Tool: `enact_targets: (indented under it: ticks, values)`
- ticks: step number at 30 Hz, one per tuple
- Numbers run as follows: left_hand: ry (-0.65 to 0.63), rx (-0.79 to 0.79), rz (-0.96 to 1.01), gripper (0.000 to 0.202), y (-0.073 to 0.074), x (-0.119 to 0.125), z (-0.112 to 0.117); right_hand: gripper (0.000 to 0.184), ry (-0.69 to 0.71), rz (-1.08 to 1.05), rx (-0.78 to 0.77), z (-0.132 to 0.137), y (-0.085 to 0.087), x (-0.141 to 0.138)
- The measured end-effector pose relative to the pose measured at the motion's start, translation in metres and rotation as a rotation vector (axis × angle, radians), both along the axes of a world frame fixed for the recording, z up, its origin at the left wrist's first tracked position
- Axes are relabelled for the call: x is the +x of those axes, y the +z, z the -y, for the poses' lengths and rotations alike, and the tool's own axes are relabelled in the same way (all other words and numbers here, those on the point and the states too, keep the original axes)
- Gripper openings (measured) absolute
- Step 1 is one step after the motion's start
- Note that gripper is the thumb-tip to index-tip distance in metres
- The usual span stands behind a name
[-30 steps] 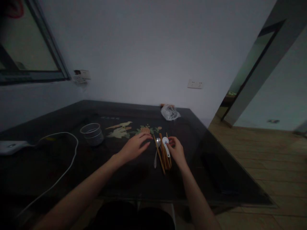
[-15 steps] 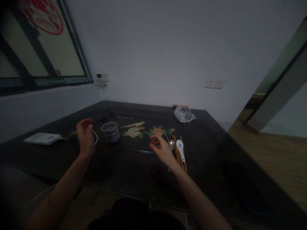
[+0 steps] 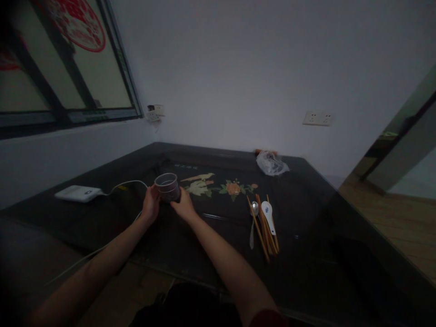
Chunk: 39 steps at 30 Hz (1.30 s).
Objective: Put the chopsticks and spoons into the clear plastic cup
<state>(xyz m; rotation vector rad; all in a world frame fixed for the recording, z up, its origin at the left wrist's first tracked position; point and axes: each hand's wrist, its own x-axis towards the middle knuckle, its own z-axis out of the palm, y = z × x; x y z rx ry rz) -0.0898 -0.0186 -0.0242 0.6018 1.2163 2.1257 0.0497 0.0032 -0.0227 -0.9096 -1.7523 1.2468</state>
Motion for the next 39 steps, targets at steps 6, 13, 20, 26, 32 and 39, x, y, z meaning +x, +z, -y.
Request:
enact_targets:
  ticks: [6,13,20,26,32,39]
  values:
    - [-0.090,0.003,0.009,0.028,0.002,0.003,-0.002,0.077,0.033,-0.075,-0.007,0.002,-0.016,-0.020]
    - [-0.193,-0.086,-0.048,0.021,0.002,0.033,0.008,0.069,0.031,0.016,0.101,0.007,-0.002,0.029]
    - [-0.445,-0.175,0.029,0.023,0.013,0.098,0.000,0.051,-0.026,0.124,0.030,0.002,0.008,0.126]
    - [-0.619,-0.243,-0.016,0.020,0.022,0.160,-0.013,0.037,-0.150,0.291,0.115,0.001,0.024,0.203]
    - [-0.715,-0.258,-0.051,0.028,0.020,0.198,-0.012,0.029,-0.231,0.337,-0.001,-0.001,0.026,0.249]
    - [-0.696,-0.213,-0.209,0.030,0.014,0.200,0.003,0.024,-0.226,0.211,-0.083,0.008,0.015,0.249]
